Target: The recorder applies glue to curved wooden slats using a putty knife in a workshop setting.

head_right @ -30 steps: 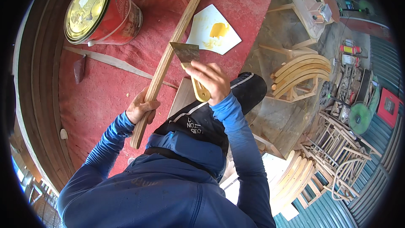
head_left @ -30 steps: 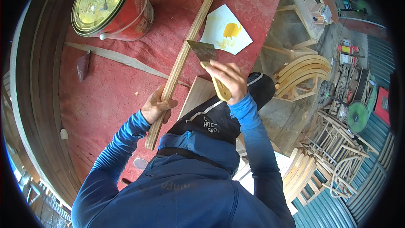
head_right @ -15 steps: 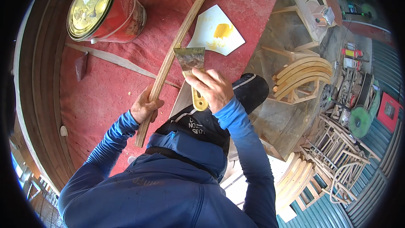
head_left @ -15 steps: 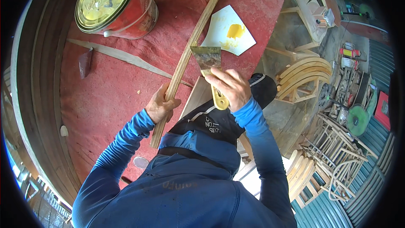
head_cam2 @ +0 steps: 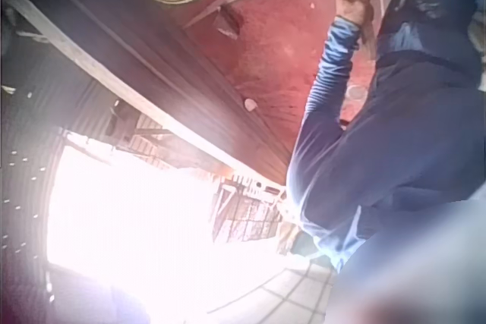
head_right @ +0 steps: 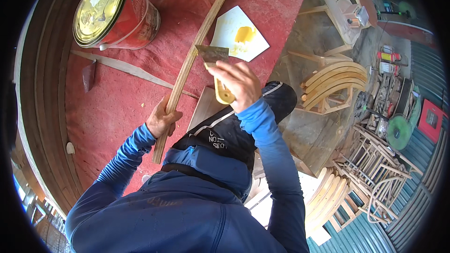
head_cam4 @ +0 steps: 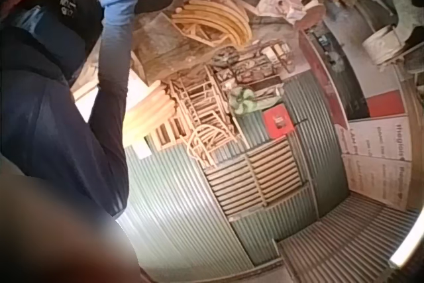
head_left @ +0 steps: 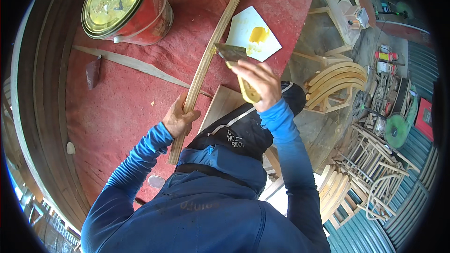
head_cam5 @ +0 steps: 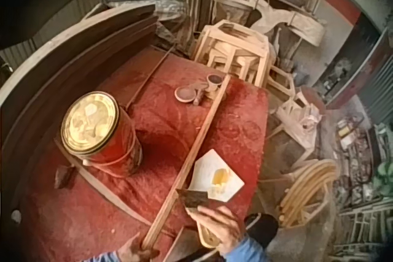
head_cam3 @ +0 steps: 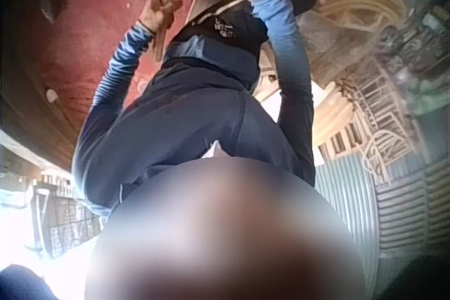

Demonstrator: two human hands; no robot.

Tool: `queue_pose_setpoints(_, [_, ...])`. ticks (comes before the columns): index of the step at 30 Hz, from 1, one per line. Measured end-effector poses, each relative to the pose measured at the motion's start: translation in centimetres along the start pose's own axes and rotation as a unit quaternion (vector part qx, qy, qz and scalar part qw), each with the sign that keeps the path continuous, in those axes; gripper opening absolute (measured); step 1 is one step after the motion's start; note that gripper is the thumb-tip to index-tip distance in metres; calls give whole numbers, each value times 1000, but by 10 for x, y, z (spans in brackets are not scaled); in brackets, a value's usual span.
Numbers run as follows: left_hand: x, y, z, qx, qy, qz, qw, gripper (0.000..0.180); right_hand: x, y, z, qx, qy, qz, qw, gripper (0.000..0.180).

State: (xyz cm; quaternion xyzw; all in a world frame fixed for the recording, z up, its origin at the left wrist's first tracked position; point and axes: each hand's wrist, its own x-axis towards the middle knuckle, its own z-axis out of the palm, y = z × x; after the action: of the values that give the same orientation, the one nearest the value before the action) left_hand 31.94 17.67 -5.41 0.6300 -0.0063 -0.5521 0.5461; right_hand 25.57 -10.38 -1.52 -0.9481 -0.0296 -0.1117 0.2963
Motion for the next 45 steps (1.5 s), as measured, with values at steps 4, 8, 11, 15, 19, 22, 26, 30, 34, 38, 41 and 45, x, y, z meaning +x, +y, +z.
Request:
queue_pose_setpoints(4, [2, -1, -4, 2, -9, -7, 1000, 65, -12, -10, -4, 8, -49, -16, 999, 46])
queue_pose_setpoints(8, [1, -1, -6, -1, -20, -8, 1000, 66, -6, -9, -11, 77, 20, 41, 996, 26])
queue_pose_setpoints(11, [1, 1, -4, -24, -34, -7, 999, 67, 2, 1, 3, 49, 84, 27, 995, 28])
queue_pose_setpoints(15, [2, 2, -7, -48, -49, -15, 998, 67, -13, 9, 25, -23, 11, -34, 999, 43])
queue_pose_setpoints(19, [2, -2, -13, -42, -50, -17, 998, 65, -28, -8, 5, 30, -15, 20, 999, 43])
queue_pose_setpoints(22, [2, -2, -14, -34, -38, -5, 999, 61, -16, 1, 1, 120, 85, 55, 988, 28])
queue_pose_setpoints(26, [1, 8, -12, -137, -112, -54, 983, 63, -11, 32, 24, 314, 193, 250, 895, 24])
queue_pose_setpoints(30, [3, 2, -17, -183, -126, -90, 971, 67, -2, 27, 26, 261, 146, 185, 936, 23])
queue_pose_setpoints(34, [0, 3, -20, -156, -100, -70, 980, 61, -9, 0, 15, 292, 76, 137, 943, 26])
queue_pose_setpoints(38, [-2, 5, -20, -189, -116, -93, 971, 64, -16, 15, 12, 463, 93, 355, 807, 31])
queue_pose_setpoints(41, [1, 4, -20, -223, -128, -107, 961, 63, -17, 42, 19, 566, 214, 420, 676, 33])
queue_pose_setpoints(45, [-1, 6, -23, -245, -151, -114, 951, 62, -8, 56, 34, 561, 239, 442, 658, 32])
